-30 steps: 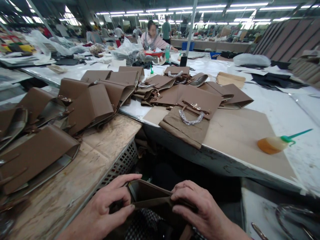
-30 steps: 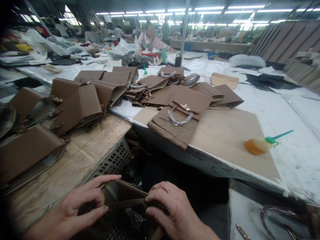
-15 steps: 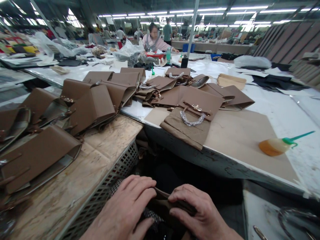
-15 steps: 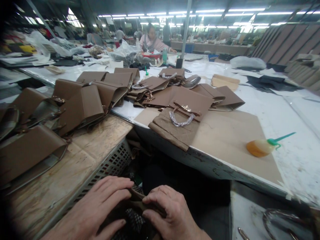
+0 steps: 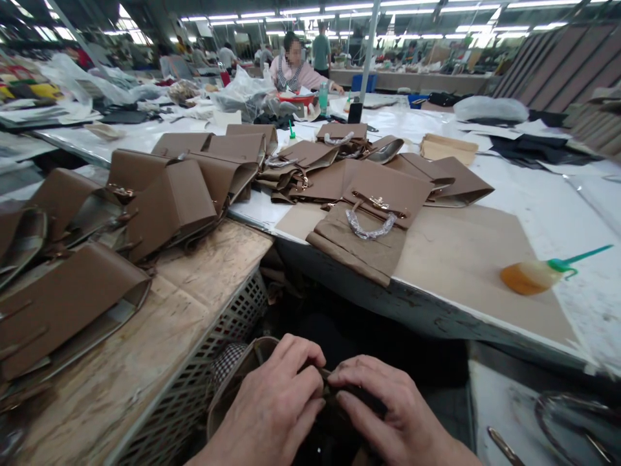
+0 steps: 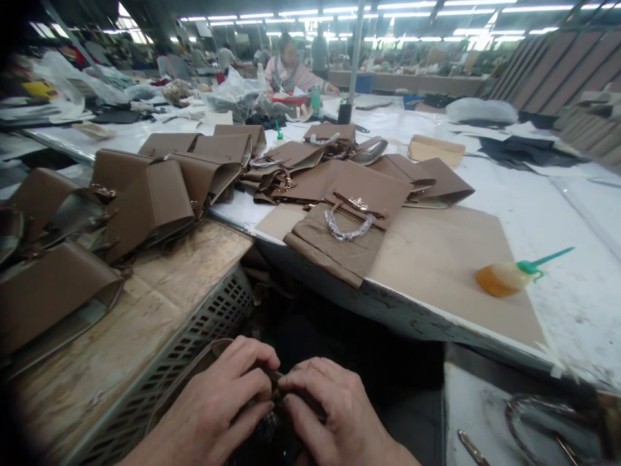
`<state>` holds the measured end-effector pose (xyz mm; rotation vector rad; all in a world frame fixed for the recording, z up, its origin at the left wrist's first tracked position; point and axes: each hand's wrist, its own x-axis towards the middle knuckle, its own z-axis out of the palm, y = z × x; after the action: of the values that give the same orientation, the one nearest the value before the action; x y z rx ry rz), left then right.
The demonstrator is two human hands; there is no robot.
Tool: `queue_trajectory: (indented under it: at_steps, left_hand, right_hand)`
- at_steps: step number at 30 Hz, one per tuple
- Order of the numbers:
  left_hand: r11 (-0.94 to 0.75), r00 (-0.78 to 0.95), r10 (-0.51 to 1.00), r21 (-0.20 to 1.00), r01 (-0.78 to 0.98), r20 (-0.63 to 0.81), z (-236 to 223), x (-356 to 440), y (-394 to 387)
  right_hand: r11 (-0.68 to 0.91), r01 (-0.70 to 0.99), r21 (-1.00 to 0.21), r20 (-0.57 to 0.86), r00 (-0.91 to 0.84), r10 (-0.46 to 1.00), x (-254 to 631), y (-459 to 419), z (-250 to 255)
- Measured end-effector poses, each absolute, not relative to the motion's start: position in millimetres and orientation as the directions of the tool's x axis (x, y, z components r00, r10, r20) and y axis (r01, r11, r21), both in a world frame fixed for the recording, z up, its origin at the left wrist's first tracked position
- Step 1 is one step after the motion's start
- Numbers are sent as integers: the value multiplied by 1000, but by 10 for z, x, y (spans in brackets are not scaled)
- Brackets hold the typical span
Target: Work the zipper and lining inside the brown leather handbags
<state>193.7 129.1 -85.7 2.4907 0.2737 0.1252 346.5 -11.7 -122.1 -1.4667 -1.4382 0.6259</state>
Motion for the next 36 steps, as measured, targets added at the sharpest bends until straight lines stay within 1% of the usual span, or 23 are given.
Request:
queue_trajectory:
  at_steps: [2, 6, 8, 14, 20, 23, 25, 29, 31, 34, 36]
  left_hand:
    - [-808, 974, 204, 578, 113, 95, -894, 1952, 1265]
    - [-877, 928, 133, 478, -53, 348, -985, 1946, 1227]
    - [-891, 904, 125, 447, -79, 409, -1022, 1932, 1220]
    - [-895, 882, 157, 441, -63, 444, -1043, 1894, 1208]
    - [-906, 878, 155, 420, -56, 453, -1046, 1873, 1187]
    - [-914, 875, 147, 402, -58, 461, -1059, 1861, 1178]
    - [-918, 875, 144, 392, -56, 463, -1064, 1860, 1171]
    - [-934, 858, 107, 348, -87, 503, -1005, 1864, 1156]
    - [-942, 883, 91, 328, -74, 461, -938, 1854, 1148]
    - [-948, 914, 76, 313, -58, 399, -848, 1835, 1139]
    - [-947, 907, 74, 313, -66, 415, -827, 1833, 1137]
  right_hand:
    - [118, 464, -878, 228, 188, 955, 3480, -127, -1185]
    - [74, 453, -889, 155, 144, 977, 3539, -114, -1073]
    - [66, 474, -878, 133, 109, 985, 3571, -94, -1012]
    - [97, 613, -784, 146, 31, 989, 3592, -9, -842]
    - [85, 737, -671, 99, -25, 995, 3515, 96, -762]
    - [70, 760, -646, 79, -25, 997, 3476, 133, -779]
    - [38, 749, -661, 46, -10, 999, 3454, 162, -797]
    - [-60, 681, -730, -46, 39, 998, 3412, 246, -828]
    - [-111, 640, -760, -78, 80, 994, 3388, 288, -847]
    - [-199, 537, -820, -127, 169, 977, 3346, 326, -887]
    - [-244, 432, -868, -158, 224, 962, 3323, 328, -915]
